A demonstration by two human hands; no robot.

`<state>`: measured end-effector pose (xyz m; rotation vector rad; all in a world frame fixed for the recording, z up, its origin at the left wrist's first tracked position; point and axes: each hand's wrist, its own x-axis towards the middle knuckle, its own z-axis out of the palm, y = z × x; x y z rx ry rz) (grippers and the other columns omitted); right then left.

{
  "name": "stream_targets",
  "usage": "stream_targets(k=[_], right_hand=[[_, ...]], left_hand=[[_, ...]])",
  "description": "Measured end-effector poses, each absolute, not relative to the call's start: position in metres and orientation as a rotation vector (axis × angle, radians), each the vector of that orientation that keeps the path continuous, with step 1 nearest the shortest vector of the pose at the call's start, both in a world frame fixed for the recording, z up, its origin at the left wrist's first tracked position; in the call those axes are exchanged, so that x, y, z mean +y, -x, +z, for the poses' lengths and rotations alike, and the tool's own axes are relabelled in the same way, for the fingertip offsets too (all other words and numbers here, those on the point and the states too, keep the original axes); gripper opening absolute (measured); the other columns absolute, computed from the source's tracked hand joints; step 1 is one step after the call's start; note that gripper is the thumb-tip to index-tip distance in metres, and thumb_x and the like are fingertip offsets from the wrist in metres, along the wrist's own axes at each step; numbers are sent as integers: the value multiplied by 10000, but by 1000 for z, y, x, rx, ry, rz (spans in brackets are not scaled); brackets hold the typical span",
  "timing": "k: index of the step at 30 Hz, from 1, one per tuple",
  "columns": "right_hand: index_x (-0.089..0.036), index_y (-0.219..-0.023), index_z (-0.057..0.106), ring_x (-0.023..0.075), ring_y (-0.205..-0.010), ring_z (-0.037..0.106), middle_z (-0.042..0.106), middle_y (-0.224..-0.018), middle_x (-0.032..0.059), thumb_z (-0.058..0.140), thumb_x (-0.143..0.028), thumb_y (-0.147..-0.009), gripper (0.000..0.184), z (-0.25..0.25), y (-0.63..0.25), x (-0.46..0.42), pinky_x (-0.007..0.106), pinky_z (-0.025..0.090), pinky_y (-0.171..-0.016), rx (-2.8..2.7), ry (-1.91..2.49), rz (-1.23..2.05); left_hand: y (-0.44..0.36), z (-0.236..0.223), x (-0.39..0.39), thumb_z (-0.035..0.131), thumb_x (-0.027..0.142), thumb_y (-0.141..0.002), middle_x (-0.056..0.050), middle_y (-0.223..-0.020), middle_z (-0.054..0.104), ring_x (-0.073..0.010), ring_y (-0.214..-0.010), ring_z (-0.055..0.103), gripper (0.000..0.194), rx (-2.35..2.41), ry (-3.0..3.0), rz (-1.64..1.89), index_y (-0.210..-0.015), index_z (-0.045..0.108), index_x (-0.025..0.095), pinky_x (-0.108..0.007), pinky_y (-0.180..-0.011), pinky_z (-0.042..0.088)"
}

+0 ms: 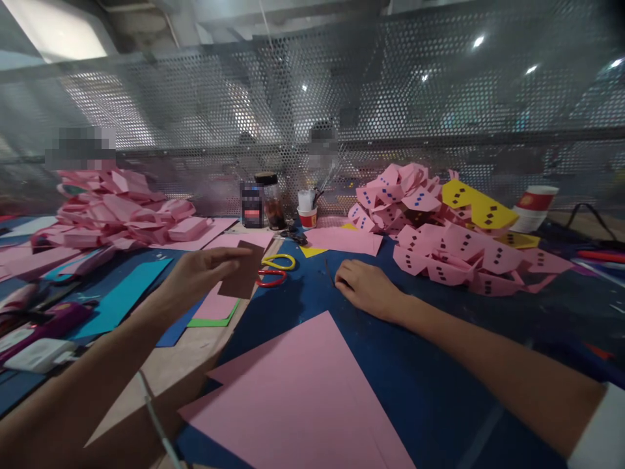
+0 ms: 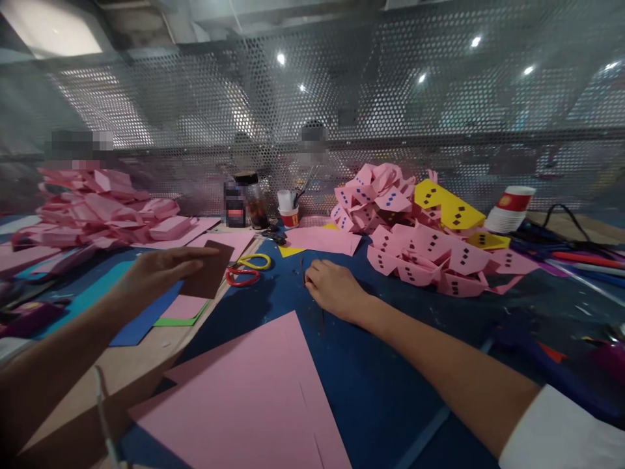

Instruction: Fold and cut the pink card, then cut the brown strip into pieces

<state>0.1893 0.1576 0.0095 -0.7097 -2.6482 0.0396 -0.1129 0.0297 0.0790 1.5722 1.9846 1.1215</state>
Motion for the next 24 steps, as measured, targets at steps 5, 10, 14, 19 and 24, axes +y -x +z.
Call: stream_targets(k=[5,10,14,19,24], right_hand=[[-175,-884,638,165,-902,563,623,-948,51,476,-198,-926,169,14,-189,158,282,413,-800,-2665,740,88],[-194,-909,674,153,-932,593,633,-1015,44,439,-198,-940,237,30,-190,162,264,422,-813,-2753,719,220],[-192,-944,689,164,-968,594,640,-1031,58,435,-191,-934,254,53,-185,164,271,416,-863,-2787,669,189],[-164,-995,695,173,-963,594,666,-1045,82,471,-192,-914,240,84,-176,163,280,415,-868,-2796,672,179],[-110,-980,696,145,-902,600,696,-986,77,500,-142,-880,223,100,-182,173,259,418,-811,-2748,667,200]], left_hand=[[99,67,54,757,319,-709,-84,-1025,706,-226,-893,662,686,1524,-1389,1437,-1330,498,186,-303,-737,506],[108,44,66,766,292,-669,-57,-918,710,-221,-839,679,716,1545,-1262,1582,-1320,491,176,-351,-754,529],[118,34,66,724,284,-718,-71,-949,713,-231,-849,676,548,1523,-1283,1627,-1222,566,140,-392,-796,530],[123,27,63,723,297,-715,-45,-936,716,-200,-839,656,418,1510,-1303,1584,-1085,637,123,-356,-825,519],[129,24,65,693,403,-712,-33,-1025,727,-231,-904,665,461,1760,-1437,1430,-1114,650,181,-400,-896,507]])
